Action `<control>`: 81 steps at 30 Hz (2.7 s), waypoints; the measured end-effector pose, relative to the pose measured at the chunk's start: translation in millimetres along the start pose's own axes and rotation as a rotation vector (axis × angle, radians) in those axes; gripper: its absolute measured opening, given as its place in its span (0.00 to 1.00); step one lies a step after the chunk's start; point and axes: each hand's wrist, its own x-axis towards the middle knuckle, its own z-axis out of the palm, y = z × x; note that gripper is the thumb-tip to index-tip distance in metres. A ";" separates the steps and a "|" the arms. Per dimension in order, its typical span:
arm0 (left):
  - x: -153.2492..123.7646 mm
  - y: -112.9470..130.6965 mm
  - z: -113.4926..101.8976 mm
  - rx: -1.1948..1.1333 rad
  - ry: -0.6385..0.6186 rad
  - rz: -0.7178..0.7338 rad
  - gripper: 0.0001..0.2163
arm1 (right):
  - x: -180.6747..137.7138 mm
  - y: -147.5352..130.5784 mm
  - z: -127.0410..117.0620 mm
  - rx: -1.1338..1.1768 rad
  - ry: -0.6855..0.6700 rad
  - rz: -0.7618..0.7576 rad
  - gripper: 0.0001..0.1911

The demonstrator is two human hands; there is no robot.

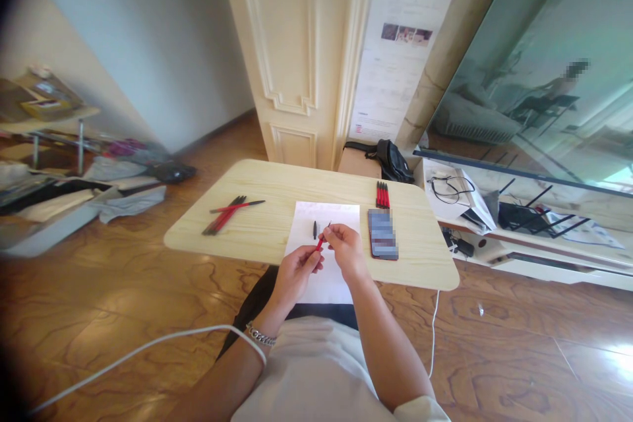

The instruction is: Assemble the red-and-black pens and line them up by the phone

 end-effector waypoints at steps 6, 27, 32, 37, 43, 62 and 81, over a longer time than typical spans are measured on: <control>-0.6 2.4 -0.8 -0.028 -0.020 -0.023 0.16 | -0.1 1.5 0.2 -0.027 -0.021 -0.019 0.14; 0.3 -8.5 -0.9 -0.068 0.007 -0.047 0.14 | 8.9 11.2 -0.3 -0.237 -0.007 -0.108 0.14; 1.0 -5.9 -1.6 -0.077 0.021 -0.055 0.15 | 9.1 8.6 -2.2 -0.265 -0.029 -0.106 0.14; 0.6 1.5 -5.2 -0.096 0.046 -0.064 0.17 | 20.9 5.0 -8.7 -0.215 -0.190 -0.043 0.17; 1.8 2.0 -6.6 -0.068 0.091 -0.054 0.17 | 61.2 23.5 -5.4 -0.798 0.017 -0.060 0.07; 3.1 3.0 -9.1 -0.087 0.094 -0.050 0.16 | 68.1 9.1 -0.8 -0.544 0.008 -0.062 0.12; 2.2 4.5 -1.3 -0.077 0.048 -0.061 0.17 | 38.4 -33.7 -0.3 0.033 0.015 -0.065 0.18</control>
